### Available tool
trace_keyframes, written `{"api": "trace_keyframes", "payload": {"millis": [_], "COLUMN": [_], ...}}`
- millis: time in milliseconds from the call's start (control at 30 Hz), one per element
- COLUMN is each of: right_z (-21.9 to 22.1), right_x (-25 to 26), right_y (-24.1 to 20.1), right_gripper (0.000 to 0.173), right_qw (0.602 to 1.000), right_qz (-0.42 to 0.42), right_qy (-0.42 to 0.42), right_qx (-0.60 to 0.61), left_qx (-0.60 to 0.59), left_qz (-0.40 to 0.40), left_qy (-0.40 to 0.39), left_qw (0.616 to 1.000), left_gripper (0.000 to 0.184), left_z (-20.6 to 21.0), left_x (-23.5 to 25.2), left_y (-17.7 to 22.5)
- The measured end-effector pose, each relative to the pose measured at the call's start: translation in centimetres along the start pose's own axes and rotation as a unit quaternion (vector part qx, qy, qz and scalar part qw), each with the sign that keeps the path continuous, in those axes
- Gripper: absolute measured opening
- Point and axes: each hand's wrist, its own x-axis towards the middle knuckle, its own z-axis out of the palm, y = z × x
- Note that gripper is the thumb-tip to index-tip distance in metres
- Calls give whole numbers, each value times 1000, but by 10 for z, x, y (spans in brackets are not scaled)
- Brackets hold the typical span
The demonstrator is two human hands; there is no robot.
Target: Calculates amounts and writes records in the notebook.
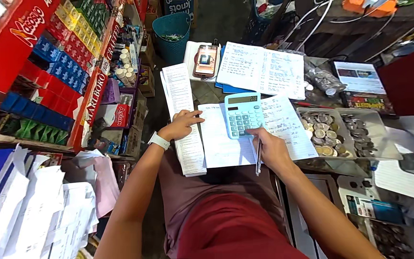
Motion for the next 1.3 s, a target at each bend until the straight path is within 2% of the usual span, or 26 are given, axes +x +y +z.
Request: {"api": "trace_keyframes", "payload": {"millis": [167, 267, 333, 467, 533, 700, 833, 1167, 1300], "right_z": [5, 14, 12, -9, -17, -12, -1, -8, -8], "right_x": [4, 10, 15, 24, 26, 32, 38, 41, 41], "right_y": [-17, -24, -20, 4, 12, 10, 11, 16, 14], "right_gripper": [28, 30, 29, 29, 30, 30, 30, 32, 33], "right_qw": [1000, 999, 999, 994, 991, 994, 997, 995, 995], "right_qz": [-20, -34, -5, 110, 135, 93, 76, 82, 86], "right_qy": [8, -27, -26, 9, 12, 22, -9, -46, -45], "right_qx": [12, 18, 20, 15, 22, 47, 29, 26, 26], "left_qx": [-10, -12, -13, -10, -11, -13, -11, -24, -15], "left_qz": [5, 4, -3, -11, -14, -15, -7, -10, -2], "left_qy": [6, 7, 5, -2, -3, -4, 8, -11, 6], "left_qw": [1000, 1000, 1000, 1000, 1000, 1000, 1000, 1000, 1000], "left_gripper": [61, 61, 61, 61, 61, 61, 60, 60, 59], "left_z": [0, 0, 0, -1, -2, -1, 2, -3, -1], "left_x": [-1, -2, -2, -1, -1, -2, -3, 2, 0], "left_y": [-1, -1, 0, -1, -1, 0, -4, 4, 7]}}
